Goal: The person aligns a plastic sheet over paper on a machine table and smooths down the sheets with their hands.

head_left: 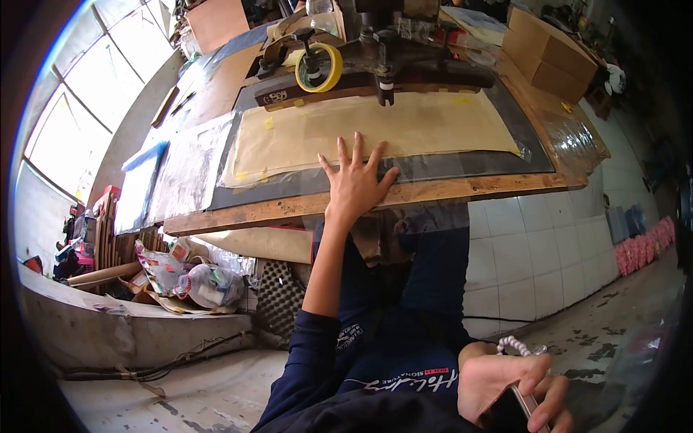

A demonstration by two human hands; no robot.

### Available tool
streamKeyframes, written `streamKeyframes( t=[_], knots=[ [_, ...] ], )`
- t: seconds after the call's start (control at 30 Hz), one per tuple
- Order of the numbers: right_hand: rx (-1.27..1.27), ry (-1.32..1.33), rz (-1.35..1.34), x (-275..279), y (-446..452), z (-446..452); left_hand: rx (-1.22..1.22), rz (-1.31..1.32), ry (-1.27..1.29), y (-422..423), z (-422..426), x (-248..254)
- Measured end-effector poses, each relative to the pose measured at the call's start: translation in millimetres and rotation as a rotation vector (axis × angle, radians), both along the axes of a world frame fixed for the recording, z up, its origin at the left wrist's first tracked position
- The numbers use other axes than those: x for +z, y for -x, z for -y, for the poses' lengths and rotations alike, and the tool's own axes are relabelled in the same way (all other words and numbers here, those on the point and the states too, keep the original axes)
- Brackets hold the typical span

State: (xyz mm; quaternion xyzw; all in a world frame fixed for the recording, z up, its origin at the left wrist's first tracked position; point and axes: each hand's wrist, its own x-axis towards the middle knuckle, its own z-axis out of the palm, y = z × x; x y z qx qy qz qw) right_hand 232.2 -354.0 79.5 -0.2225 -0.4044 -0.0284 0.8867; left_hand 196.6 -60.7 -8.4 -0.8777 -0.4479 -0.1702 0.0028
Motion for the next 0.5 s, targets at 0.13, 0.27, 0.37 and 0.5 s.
streamKeyframes(
  t=[0.13, 0.27, 0.37, 0.5],
  knots=[
    [0.038, 0.0, 0.046, -2, 0, 8, 0.0, -0.025, 0.025, 1, 0, 4],
    [-0.012, -0.112, 0.062, -6, 5, 16, 0.007, -0.032, 0.05, 3, 3, 7],
    [0.065, -0.109, 0.126, -9, 0, 15, -0.001, -0.013, 0.073, -1, -10, 15],
    [0.044, -0.152, 0.089, -5, 2, 15, 0.035, -0.054, 0.102, -2, -15, 11]
  ],
)
